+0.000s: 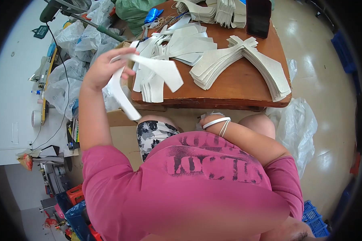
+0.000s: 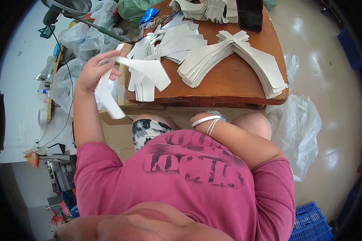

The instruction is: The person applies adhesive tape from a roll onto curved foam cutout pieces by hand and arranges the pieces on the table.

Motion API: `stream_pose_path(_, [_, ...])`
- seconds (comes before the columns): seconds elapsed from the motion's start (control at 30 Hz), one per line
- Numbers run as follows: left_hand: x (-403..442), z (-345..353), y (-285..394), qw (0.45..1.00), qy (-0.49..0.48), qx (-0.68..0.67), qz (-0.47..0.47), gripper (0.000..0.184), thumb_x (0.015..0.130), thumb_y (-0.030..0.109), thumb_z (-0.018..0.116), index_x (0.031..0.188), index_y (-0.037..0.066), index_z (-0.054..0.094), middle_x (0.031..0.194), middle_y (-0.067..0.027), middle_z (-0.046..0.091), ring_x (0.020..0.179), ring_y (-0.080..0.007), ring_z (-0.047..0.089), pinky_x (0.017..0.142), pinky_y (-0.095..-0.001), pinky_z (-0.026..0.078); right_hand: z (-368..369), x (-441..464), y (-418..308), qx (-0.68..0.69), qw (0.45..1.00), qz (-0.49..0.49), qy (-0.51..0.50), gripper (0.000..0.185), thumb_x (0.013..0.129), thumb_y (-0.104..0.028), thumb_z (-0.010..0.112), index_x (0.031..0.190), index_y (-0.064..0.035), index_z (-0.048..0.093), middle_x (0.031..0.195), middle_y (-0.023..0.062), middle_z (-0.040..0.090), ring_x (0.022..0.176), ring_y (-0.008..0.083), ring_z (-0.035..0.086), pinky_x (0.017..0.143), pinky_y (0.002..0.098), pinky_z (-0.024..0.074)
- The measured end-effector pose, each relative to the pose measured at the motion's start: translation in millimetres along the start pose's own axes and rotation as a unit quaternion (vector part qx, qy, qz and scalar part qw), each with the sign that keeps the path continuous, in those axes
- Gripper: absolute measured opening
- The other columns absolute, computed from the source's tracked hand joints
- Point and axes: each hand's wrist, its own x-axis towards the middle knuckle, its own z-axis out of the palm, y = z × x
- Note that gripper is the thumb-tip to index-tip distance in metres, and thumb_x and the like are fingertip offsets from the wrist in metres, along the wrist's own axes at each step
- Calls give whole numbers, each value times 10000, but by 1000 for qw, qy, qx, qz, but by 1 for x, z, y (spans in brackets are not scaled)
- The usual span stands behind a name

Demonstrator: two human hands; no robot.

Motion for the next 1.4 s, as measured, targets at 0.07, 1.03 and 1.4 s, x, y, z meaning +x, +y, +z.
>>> stream_pose_path(0.07, [18,10,20,1000,14,23,15,397,922,49,527,1318,22,521,1287,-111,570,813,-174,685,673,-240,548,-4,2,-2,12,1000,13,-22,303,824,-217,573,1056,-49,672,1068,201,661,989,359,645,837,427,519])
stream_pose_path(1.03, [118,72,-159,839,407,337,131,496,747,251,769,1182,71,613,944,-87,605,909,-260,589,797,-367,490,3,7,14,19,999,25,11,254,806,-184,566,988,-46,677,977,200,676,912,356,662,774,426,535])
stream_pose_path(1.4, [226,-30,-156,889,242,388,-13,617,766,389,735,1250,35,591,1144,-164,658,1049,-253,637,908,-339,481,1,4,25,38,997,54,43,251,807,-211,568,974,-48,661,970,196,673,925,364,657,774,443,531])
